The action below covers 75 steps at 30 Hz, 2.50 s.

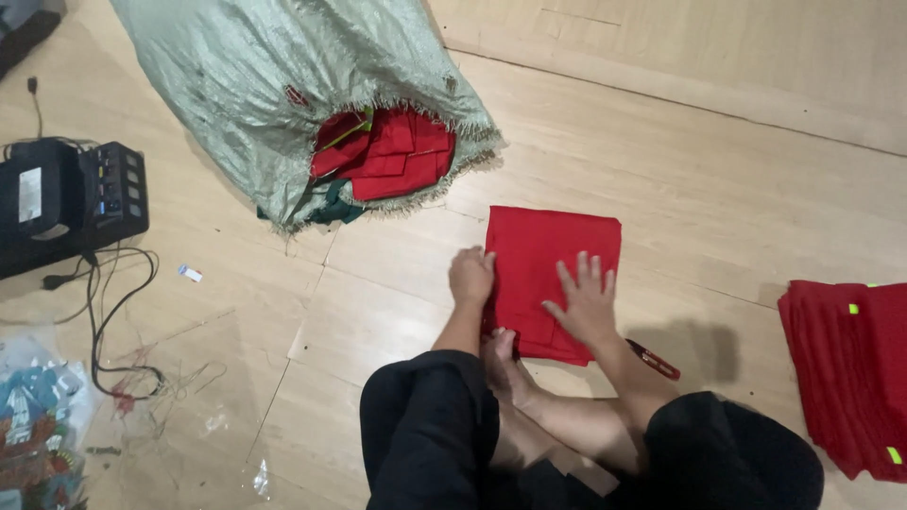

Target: Trimming loose threads with snips and folding red reflective safety trousers into a stack

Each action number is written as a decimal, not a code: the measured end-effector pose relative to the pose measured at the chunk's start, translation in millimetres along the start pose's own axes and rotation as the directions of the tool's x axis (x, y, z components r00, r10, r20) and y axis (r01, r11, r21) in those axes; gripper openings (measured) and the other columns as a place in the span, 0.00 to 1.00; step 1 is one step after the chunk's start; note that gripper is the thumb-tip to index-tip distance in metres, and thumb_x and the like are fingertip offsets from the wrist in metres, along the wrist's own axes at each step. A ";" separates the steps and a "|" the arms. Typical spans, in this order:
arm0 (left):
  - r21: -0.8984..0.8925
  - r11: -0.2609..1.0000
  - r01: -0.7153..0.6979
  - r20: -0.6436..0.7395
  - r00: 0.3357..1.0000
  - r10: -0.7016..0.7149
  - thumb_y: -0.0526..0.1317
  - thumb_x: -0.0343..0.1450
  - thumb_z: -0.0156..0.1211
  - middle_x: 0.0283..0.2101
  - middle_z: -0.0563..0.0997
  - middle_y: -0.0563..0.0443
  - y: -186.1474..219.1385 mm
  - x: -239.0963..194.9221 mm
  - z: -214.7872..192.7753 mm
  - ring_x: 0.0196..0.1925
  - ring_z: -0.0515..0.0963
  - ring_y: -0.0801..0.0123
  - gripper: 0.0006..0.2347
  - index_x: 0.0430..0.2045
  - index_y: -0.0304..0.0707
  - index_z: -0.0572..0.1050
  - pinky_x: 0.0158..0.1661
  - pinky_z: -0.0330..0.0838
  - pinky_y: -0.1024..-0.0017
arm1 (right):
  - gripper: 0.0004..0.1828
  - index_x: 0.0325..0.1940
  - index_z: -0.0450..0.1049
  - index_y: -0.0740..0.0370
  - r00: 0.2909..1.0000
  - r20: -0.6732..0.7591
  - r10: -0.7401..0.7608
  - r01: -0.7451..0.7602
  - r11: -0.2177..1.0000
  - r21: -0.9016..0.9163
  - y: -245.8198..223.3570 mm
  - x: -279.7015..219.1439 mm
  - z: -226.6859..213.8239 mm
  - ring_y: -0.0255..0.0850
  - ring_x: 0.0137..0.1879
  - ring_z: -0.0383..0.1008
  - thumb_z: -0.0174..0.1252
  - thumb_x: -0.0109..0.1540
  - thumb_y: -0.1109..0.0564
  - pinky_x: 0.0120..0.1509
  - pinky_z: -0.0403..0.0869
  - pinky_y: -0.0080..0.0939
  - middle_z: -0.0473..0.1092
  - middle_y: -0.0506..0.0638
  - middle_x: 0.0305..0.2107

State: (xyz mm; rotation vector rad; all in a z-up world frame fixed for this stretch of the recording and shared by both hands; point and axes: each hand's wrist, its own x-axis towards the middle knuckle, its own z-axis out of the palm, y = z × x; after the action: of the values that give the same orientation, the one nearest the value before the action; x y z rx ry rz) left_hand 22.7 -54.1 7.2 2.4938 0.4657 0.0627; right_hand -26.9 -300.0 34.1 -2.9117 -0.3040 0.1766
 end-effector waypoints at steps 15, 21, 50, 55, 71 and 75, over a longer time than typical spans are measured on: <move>-0.361 0.857 0.368 0.575 0.811 -0.107 0.47 0.62 0.78 0.35 0.85 0.35 -44.9 16.1 47.4 0.41 0.85 0.49 0.17 0.35 0.33 0.84 0.42 0.78 0.59 | 0.44 0.81 0.49 0.40 0.976 0.204 -0.079 0.077 0.997 0.021 6.2 9.6 30.5 0.55 0.84 0.36 0.45 0.65 0.23 0.81 0.38 0.72 0.41 0.54 0.79; 0.012 0.977 0.214 0.784 0.604 -0.142 0.40 0.62 0.77 0.32 0.83 0.24 -20.8 6.4 0.2 0.30 0.87 0.43 0.21 0.44 0.21 0.78 0.39 0.82 0.57 | 0.50 0.81 0.47 0.35 0.968 0.220 -0.121 0.138 0.988 -0.067 12.6 5.2 28.8 0.54 0.84 0.35 0.46 0.60 0.18 0.81 0.35 0.73 0.41 0.52 0.79; 0.364 0.874 -0.323 0.382 0.907 0.176 0.67 0.71 0.40 0.80 0.45 0.58 50.8 27.1 25.5 0.81 0.40 0.44 0.34 0.74 0.64 0.51 0.70 0.37 0.31 | 0.40 0.83 0.33 0.34 0.917 0.224 0.330 -0.351 0.934 0.059 125.3 151.5 48.3 0.46 0.84 0.34 0.26 0.70 0.25 0.83 0.35 0.69 0.37 0.45 0.80; 0.389 0.904 -0.179 0.278 0.958 0.070 0.66 0.72 0.41 0.80 0.45 0.59 58.2 39.0 33.7 0.80 0.43 0.44 0.34 0.75 0.63 0.51 0.69 0.39 0.28 | 0.41 0.81 0.50 0.47 0.986 -0.002 0.168 -0.168 0.986 0.011 27.6 102.7 5.8 0.61 0.82 0.40 0.41 0.67 0.29 0.79 0.41 0.73 0.45 0.58 0.77; 0.197 0.973 0.123 0.149 0.977 -0.154 0.75 0.64 0.51 0.80 0.39 0.38 49.7 36.0 35.7 0.80 0.40 0.41 0.50 0.77 0.48 0.42 0.68 0.35 0.24 | 0.40 0.82 0.46 0.49 0.889 0.174 0.423 -0.452 0.872 0.187 140.7 88.2 60.5 0.48 0.84 0.36 0.29 0.72 0.26 0.84 0.40 0.58 0.40 0.46 0.80; 0.208 0.977 0.046 0.355 0.927 -0.119 0.74 0.58 0.62 0.80 0.36 0.34 86.0 -42.5 -15.3 0.81 0.37 0.43 0.57 0.77 0.46 0.39 0.69 0.32 0.27 | 0.40 0.81 0.51 0.49 0.854 0.153 0.498 -0.509 0.860 0.042 107.2 79.6 33.3 0.49 0.79 0.48 0.34 0.70 0.26 0.77 0.57 0.59 0.49 0.47 0.76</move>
State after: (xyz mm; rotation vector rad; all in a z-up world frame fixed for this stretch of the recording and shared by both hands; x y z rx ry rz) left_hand 7.7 -125.7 71.1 2.5914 0.4334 -0.4991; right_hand 66.3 -379.0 -29.3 -2.8338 0.4523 0.4584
